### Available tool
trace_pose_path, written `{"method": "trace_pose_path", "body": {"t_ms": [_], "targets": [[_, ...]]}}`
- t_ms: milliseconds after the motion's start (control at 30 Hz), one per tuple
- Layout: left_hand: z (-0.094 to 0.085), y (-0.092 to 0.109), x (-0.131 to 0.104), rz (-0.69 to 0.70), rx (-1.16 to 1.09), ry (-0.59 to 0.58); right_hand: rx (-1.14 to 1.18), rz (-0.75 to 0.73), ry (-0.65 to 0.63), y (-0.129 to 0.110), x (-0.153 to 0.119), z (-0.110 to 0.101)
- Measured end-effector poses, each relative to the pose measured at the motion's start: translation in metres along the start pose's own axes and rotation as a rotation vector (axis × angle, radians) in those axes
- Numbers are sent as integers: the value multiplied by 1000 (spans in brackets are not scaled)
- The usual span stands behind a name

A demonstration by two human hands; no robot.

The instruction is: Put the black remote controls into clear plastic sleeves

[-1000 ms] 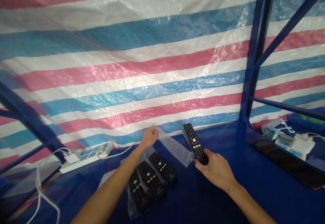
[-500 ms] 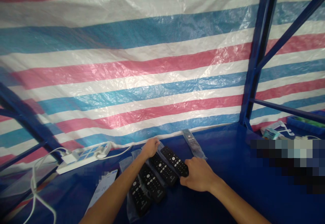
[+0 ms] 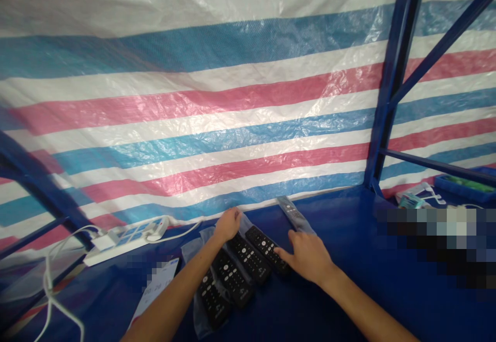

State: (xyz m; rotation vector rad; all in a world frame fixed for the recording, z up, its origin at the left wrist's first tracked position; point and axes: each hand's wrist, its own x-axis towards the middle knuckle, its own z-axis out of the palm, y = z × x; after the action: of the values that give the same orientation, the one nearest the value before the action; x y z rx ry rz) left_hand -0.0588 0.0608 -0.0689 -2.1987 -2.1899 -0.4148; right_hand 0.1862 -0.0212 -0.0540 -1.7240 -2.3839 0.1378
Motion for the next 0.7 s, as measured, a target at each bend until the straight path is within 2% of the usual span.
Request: {"method": "trace_pose_path", "body": {"t_ms": [67, 167, 333, 433, 567, 700], "targets": [[-5, 4, -3, 1, 32, 58, -110, 118, 51, 9, 5, -1], [-11, 17, -8, 53, 65, 108, -188, 197, 33, 19, 14, 1], [-16, 46, -15, 172, 90, 130, -178, 206, -9, 26, 22, 5], [-17, 59, -17, 215, 95, 125, -173, 230, 7, 30, 22, 2], [-18, 69, -18, 245, 94, 101, -169, 245, 15, 37, 22, -3], [-18, 76, -20, 247, 81, 47, -123, 150, -48, 41, 21, -1]]}}
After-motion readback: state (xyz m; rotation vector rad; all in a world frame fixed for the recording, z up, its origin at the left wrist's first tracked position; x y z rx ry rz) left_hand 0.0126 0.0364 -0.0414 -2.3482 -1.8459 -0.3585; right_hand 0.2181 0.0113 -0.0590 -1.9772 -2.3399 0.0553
